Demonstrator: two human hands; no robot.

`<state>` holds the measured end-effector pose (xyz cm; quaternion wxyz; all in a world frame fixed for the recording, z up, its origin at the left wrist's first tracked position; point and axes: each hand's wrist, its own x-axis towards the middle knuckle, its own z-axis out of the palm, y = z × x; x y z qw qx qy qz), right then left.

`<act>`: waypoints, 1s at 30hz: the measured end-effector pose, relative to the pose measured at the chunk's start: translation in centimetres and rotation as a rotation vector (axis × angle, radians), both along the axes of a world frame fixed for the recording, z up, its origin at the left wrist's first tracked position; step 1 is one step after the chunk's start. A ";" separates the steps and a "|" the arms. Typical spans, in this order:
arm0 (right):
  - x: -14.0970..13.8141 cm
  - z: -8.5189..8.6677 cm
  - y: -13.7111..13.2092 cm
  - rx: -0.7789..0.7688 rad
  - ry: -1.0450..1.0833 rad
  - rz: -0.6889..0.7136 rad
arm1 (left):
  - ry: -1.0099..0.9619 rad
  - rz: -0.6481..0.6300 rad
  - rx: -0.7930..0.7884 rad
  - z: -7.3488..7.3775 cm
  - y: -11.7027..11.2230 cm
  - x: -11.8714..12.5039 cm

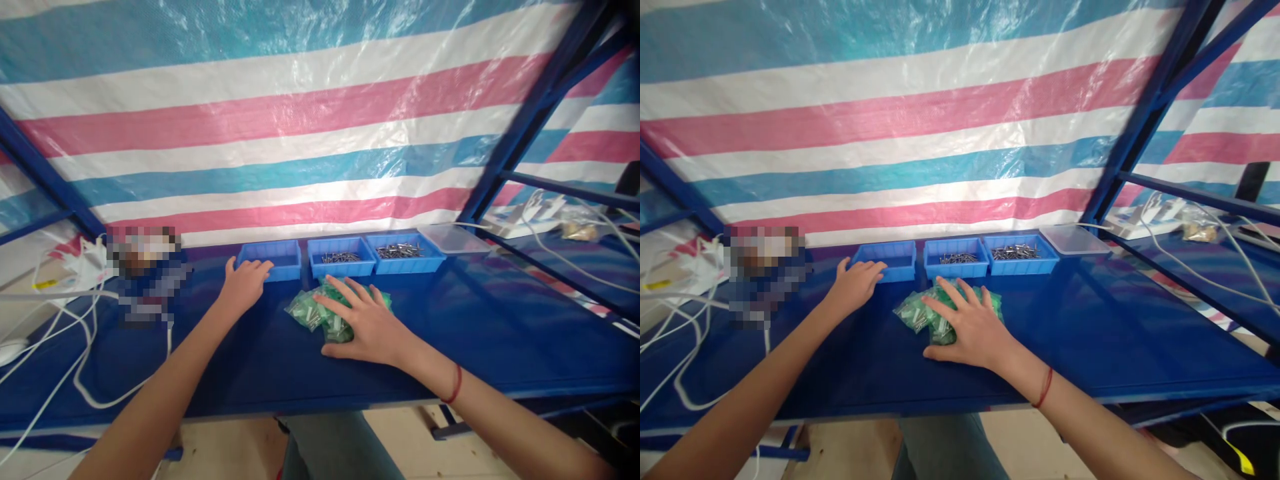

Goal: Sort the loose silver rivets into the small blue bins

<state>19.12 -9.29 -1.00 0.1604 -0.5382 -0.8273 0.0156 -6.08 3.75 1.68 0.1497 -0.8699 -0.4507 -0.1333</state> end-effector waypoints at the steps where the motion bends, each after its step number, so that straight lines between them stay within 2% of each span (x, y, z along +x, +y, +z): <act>1: 0.1 0.1 0.0 -0.002 -0.003 0.012 | 0.012 -0.019 -0.014 -0.2 0.1 0.3; 5: 0.6 0.3 -0.2 0.029 0.026 0.031 | 0.005 -0.041 -0.047 -0.6 0.5 0.8; 8: 1.1 0.3 -0.4 0.041 0.058 0.017 | -0.029 -0.040 -0.060 -0.4 0.5 0.9; 11: 1.7 0.3 -0.5 0.049 0.026 -0.033 | -0.145 -0.073 -0.007 0.5 -0.9 1.3; 13: 2.0 0.2 -0.5 0.052 -0.009 -0.076 | -0.237 -0.150 0.026 1.0 -2.6 2.1; 16: 2.4 0.0 -0.4 0.053 -0.037 -0.098 | -0.222 -0.348 -0.159 0.5 -5.3 4.0; 18: 2.7 -0.2 -0.2 0.074 -0.044 -0.100 | -0.154 -0.414 -0.306 -0.4 -6.6 5.4; 22: 3.7 -0.7 0.1 0.165 -0.006 -0.114 | -0.185 -0.378 -0.403 -2.2 -7.2 6.9; 26: 5.5 -1.1 -0.1 0.228 0.066 -0.163 | -0.297 -0.345 -0.386 -2.6 -6.9 6.7; 30: 6.9 -0.2 1.2 0.238 0.036 -0.251 | -0.340 -0.338 -0.379 -2.8 -6.9 6.3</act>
